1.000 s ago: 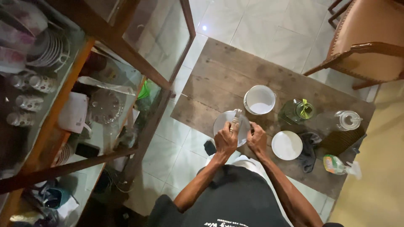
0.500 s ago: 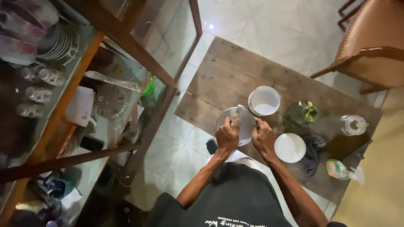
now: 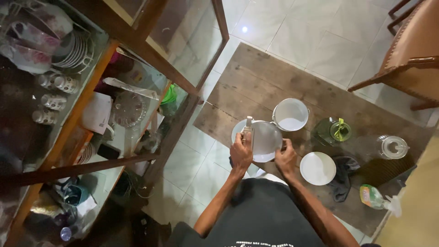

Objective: Cleaning bowls with a cloth and placing them on a table

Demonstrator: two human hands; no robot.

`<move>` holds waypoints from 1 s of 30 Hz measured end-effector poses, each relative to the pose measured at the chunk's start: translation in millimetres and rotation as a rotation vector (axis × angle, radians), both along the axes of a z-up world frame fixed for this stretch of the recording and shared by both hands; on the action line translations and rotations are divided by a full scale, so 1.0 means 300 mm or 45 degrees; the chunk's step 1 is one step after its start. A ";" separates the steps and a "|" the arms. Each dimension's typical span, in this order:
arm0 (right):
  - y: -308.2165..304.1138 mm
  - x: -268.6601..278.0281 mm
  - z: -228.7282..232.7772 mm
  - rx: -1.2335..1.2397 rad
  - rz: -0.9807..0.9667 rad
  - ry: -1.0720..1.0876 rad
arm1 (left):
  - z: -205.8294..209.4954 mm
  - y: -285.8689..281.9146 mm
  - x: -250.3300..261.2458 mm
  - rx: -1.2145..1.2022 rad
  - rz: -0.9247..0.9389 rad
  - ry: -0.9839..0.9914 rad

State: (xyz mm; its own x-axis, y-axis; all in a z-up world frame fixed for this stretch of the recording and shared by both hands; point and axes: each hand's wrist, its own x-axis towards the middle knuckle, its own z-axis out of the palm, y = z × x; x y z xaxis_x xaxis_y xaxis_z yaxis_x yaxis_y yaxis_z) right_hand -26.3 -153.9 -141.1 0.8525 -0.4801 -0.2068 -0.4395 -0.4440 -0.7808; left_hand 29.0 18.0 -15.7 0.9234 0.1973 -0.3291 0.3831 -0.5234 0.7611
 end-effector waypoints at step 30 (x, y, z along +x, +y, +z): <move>-0.131 0.819 -0.480 -0.162 0.335 0.177 | -0.139 0.053 0.035 -0.133 0.335 -0.059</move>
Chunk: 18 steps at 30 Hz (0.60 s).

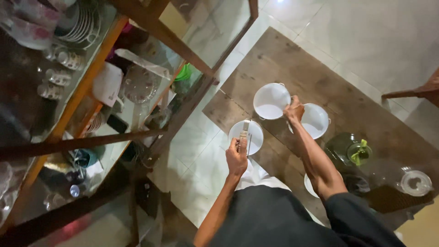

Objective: Cleaning bowls with a cloth and placing them on a table

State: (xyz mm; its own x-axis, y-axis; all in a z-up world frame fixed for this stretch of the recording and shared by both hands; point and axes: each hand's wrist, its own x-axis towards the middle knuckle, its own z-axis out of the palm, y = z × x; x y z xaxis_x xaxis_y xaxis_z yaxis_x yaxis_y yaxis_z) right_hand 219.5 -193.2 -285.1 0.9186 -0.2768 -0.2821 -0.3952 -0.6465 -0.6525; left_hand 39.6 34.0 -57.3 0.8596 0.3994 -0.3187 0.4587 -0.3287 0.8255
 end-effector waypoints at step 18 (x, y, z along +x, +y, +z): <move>0.207 -0.370 0.112 0.129 0.427 -0.039 | 0.036 0.019 0.075 -0.132 -0.069 0.066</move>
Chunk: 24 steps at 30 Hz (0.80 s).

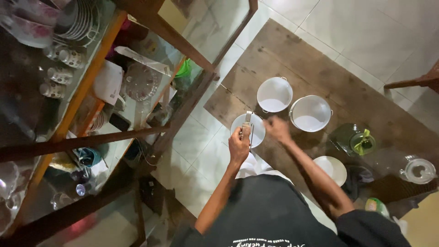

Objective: Cleaning bowls with a cloth and placing them on a table

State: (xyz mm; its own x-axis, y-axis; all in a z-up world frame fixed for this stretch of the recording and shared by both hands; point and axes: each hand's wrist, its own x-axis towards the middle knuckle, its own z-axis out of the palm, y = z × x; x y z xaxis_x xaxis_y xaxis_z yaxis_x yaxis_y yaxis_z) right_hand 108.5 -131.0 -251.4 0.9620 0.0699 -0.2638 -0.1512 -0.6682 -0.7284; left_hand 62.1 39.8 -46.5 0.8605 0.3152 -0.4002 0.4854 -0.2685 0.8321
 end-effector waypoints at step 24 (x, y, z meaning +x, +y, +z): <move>0.040 -0.192 0.367 -0.181 -0.137 -0.006 | 0.073 -0.099 -0.063 0.247 -0.031 -0.086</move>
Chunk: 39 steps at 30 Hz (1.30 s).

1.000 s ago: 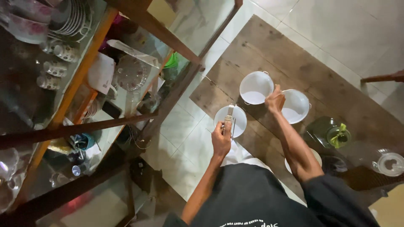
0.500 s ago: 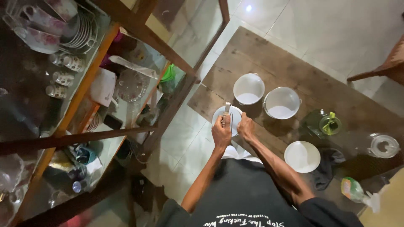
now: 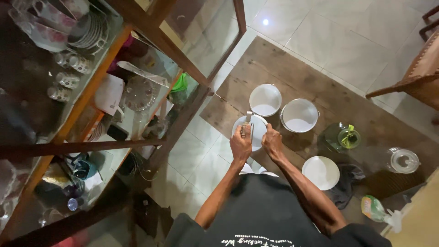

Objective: Cleaning bowls with a cloth and placing them on a table

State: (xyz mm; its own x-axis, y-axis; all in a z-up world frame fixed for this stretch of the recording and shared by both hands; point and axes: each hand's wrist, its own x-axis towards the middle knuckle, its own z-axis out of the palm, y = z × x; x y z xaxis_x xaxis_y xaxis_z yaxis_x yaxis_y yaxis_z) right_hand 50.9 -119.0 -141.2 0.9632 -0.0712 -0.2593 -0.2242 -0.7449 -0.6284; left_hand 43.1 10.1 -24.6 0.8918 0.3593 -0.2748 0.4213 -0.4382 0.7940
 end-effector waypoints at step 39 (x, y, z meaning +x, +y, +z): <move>-0.013 -0.027 0.277 0.251 0.075 -0.102 | 0.022 0.019 -0.036 0.376 -0.083 0.181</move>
State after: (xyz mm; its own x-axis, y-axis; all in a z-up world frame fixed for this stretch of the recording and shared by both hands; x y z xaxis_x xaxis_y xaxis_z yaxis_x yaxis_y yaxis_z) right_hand 42.7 -122.8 -58.0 0.9823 0.0301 -0.1848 -0.1273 -0.6161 -0.7773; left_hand 32.3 15.8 -18.0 0.8758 0.3851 -0.2910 0.4822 -0.6703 0.5641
